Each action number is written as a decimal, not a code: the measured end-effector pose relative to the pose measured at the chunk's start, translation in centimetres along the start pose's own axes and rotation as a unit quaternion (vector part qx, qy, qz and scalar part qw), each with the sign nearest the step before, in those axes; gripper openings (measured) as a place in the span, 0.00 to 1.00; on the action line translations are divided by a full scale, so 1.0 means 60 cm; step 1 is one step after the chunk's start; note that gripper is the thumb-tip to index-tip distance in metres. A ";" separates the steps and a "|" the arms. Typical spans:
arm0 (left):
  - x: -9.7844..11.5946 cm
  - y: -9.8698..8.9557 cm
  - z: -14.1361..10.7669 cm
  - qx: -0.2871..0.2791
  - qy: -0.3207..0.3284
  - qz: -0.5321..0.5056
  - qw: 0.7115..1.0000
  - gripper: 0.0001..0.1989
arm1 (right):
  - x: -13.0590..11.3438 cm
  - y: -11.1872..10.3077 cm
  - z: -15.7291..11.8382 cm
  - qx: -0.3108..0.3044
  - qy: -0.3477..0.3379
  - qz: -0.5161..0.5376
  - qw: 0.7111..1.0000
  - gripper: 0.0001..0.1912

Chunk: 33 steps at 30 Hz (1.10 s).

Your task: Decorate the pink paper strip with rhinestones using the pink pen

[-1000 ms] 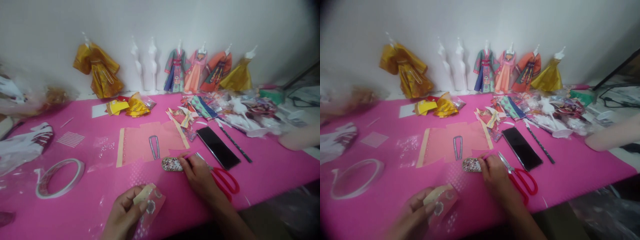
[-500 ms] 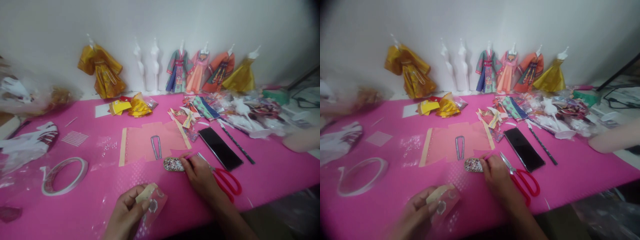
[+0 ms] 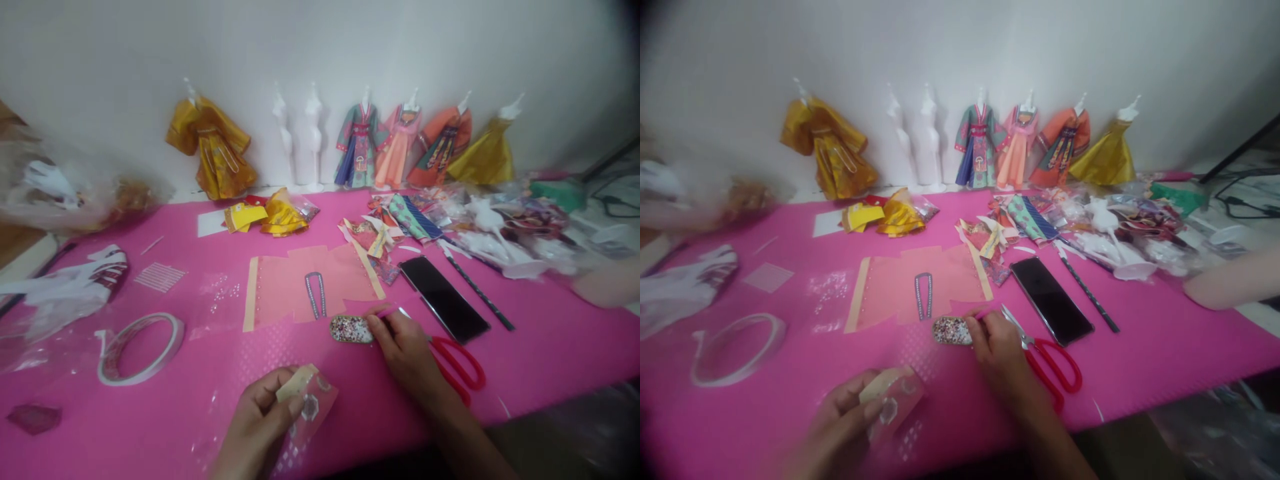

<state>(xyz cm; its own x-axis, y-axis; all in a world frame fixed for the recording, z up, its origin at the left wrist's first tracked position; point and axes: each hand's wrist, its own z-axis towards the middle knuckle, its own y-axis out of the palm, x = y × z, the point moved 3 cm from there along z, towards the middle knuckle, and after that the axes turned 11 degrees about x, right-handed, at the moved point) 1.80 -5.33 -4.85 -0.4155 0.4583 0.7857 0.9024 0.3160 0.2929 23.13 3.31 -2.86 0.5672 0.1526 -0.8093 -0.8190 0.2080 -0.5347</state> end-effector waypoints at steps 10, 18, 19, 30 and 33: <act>0.008 0.016 -0.008 -0.012 -0.002 0.003 1.000 0.09 | -0.042 -0.032 -0.029 0.020 -0.016 0.122 0.992 0.10; 0.023 0.037 -0.045 -0.039 0.025 0.036 0.998 0.09 | -0.109 -0.036 -0.122 -0.027 0.060 0.247 0.967 0.08; 0.022 0.041 -0.049 -0.050 0.025 0.032 0.998 0.09 | -0.113 -0.035 -0.126 -0.034 0.062 0.243 0.968 0.08; 0.017 0.048 -0.069 -0.063 0.034 0.037 0.997 0.11 | -0.128 -0.043 -0.125 -0.031 0.009 0.212 0.977 0.08; 0.017 0.047 -0.072 -0.043 0.042 0.038 0.997 0.09 | -0.132 -0.046 -0.124 -0.027 0.007 0.201 0.979 0.07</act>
<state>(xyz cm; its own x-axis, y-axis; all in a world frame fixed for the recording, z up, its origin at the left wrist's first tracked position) 4.42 -7.53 -0.87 -0.3379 0.4067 0.8488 0.9388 0.2093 0.2735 20.28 -5.64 3.21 0.1978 0.1976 -0.9601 -0.9793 0.0821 -0.1849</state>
